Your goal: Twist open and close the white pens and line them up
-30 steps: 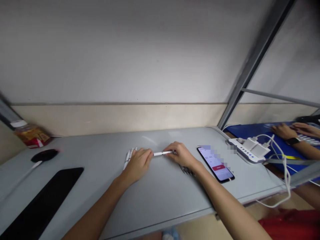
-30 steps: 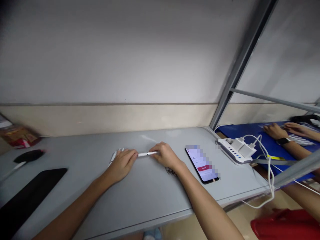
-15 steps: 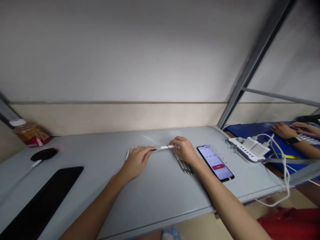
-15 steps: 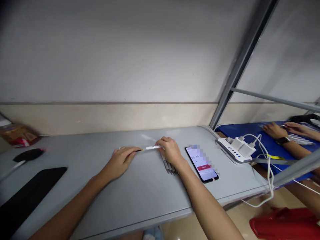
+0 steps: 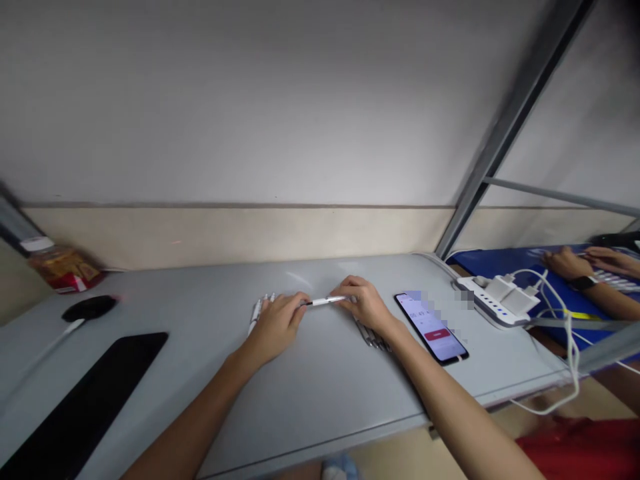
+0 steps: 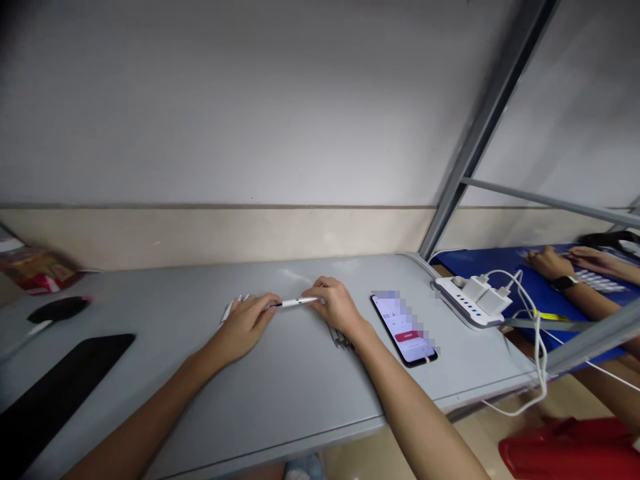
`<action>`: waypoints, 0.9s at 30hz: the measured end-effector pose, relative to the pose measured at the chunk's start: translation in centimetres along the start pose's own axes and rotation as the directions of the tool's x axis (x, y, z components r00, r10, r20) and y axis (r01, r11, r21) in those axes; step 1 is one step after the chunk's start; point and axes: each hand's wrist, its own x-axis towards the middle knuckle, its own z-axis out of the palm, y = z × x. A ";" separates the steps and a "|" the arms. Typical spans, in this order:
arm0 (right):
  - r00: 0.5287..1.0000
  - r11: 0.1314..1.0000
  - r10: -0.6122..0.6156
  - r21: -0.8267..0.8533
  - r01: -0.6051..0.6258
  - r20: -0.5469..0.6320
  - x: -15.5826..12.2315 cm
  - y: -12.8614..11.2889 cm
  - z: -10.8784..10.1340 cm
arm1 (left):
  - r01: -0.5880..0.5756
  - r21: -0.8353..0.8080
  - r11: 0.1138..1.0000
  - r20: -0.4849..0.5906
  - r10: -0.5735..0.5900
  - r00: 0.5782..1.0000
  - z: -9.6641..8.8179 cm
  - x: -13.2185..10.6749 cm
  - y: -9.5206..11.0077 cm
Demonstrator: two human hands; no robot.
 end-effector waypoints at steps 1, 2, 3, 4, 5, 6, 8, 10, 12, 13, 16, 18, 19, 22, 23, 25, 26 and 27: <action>1.000 1.000 -0.009 0.023 0.009 0.001 0.0 -0.2 0.2 | 0.000 -0.001 1.000 0.003 0.000 1.000 0.1 0.0 0.1; 1.000 0.999 -0.014 0.043 0.014 -0.001 0.1 -0.4 0.3 | -0.001 0.001 1.000 0.008 0.001 1.000 0.1 -0.1 0.1; 1.000 0.998 -0.016 0.061 0.016 -0.004 0.1 -0.5 0.4 | -0.003 0.005 1.000 0.012 0.003 1.000 0.2 -0.1 0.1; 1.000 0.997 -0.014 0.077 0.015 -0.007 0.2 -0.7 0.4 | -0.008 0.010 1.000 0.017 0.008 1.000 0.2 -0.1 0.1; 1.000 0.995 -0.008 0.095 0.008 -0.004 0.2 -0.8 0.3 | -0.018 0.013 1.000 0.025 0.018 1.000 0.2 -0.1 0.0; 1.000 0.994 0.003 0.113 -0.004 0.006 0.3 -0.9 0.2 | -0.028 0.014 0.999 0.032 0.028 0.999 0.2 -0.1 0.0; 0.998 0.986 0.040 0.158 -0.048 0.051 0.3 -1.2 -0.1 | -0.053 0.010 0.999 0.039 0.052 0.998 0.1 -0.1 -0.2; 0.987 0.969 0.100 0.212 -0.125 0.126 0.3 -1.4 -0.4 | -0.077 0.006 0.997 0.033 0.076 0.997 -0.1 -0.1 -0.2; 0.963 0.937 0.165 0.271 -0.220 0.213 0.2 -1.6 -0.6 | -0.092 0.000 0.996 0.011 0.092 0.996 -0.4 -0.1 -0.1; 0.950 0.918 0.190 0.297 -0.261 0.248 0.2 -1.7 -0.6 | -0.097 -0.007 0.995 0.001 0.097 0.995 -0.6 -0.1 0.0; 0.935 0.874 0.217 0.371 -0.314 0.280 0.3 -1.7 -0.6 | -0.097 -0.051 0.994 -0.015 0.096 0.995 -0.9 0.0 0.2; 0.939 0.858 0.229 0.403 -0.319 0.257 0.4 -1.6 -0.6 | -0.070 -0.099 0.993 -0.048 0.066 0.997 -1.0 0.1 0.1; 0.942 0.853 0.239 0.411 -0.321 0.237 0.5 -1.6 -0.6 | -0.049 -0.129 0.990 -0.075 0.039 0.996 -1.0 0.2 -0.1; 0.949 0.851 0.268 0.422 -0.314 0.165 0.6 -1.5 -0.7 | 0.072 -0.223 0.972 -0.108 -0.098 0.989 -1.1 0.4 -0.7; 0.952 0.852 0.270 0.424 -0.306 0.146 0.6 -1.4 -0.7 | 0.115 -0.253 0.961 -0.093 -0.142 0.985 -1.1 0.5 -0.9; 0.955 0.855 0.270 0.426 -0.297 0.123 0.6 -1.4 -0.7 | 0.163 -0.331 0.930 -0.057 -0.192 0.980 -1.3 0.7 -1.1; 0.954 0.856 0.274 0.423 -0.299 0.119 0.6 -1.4 -0.8 | 0.161 -0.381 0.910 -0.053 -0.196 0.979 -1.4 0.7 -1.2; 0.952 0.854 0.283 0.419 -0.307 0.121 0.6 -1.3 -0.8 | 0.148 -0.433 0.889 -0.063 -0.193 0.979 -1.5 0.7 -1.2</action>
